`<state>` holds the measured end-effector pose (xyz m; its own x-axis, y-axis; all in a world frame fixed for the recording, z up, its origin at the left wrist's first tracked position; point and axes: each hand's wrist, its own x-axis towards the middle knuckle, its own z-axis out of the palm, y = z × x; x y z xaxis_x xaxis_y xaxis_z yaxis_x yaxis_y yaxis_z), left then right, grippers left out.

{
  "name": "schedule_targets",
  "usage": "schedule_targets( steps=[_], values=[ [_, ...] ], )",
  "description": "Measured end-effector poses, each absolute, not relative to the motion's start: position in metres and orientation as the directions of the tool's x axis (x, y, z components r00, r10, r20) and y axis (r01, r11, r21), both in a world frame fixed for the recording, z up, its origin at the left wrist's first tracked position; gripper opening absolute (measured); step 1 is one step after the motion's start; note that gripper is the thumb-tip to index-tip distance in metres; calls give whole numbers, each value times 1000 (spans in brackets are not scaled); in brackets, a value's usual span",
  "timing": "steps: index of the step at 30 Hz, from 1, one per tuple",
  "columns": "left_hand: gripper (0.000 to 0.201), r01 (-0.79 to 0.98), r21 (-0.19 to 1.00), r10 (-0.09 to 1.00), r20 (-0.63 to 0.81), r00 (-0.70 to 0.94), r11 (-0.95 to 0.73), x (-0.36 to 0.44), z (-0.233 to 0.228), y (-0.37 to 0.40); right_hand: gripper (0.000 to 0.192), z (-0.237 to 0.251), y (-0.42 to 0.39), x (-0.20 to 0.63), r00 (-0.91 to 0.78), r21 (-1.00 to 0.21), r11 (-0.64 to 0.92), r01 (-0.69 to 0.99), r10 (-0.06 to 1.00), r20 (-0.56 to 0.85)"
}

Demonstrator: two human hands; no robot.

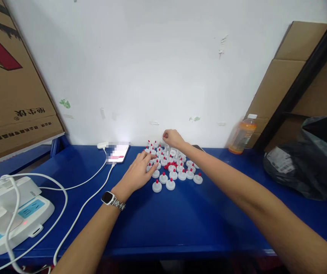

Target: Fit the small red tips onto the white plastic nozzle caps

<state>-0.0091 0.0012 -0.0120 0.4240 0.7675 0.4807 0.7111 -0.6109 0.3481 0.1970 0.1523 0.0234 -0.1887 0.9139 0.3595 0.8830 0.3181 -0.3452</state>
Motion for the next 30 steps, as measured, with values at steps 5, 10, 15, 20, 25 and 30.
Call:
schedule_targets(
  steps=[5,10,15,20,25,30],
  values=[
    [31,720,331,766,479,428,-610,-11,-14,4,16,12,171,179,-239,-304,312,900,938,253],
    [30,712,335,761,482,433,-617,-12,-13,5,19,13,171,181,-254,-302,318,899,939,232],
    [30,712,325,753,499,430,-622,-11,-10,3,27,21,125,193,-256,-304,356,884,911,323],
    [29,704,326,745,506,434,-631,-10,-12,3,14,22,55,206,-522,-311,592,743,804,283],
    [29,695,344,754,482,446,-631,-9,-12,3,17,23,30,215,-541,-169,574,801,816,203],
    [31,621,302,682,459,570,-723,-1,-8,-4,23,18,30,212,-524,-99,544,833,834,173]
  ],
)
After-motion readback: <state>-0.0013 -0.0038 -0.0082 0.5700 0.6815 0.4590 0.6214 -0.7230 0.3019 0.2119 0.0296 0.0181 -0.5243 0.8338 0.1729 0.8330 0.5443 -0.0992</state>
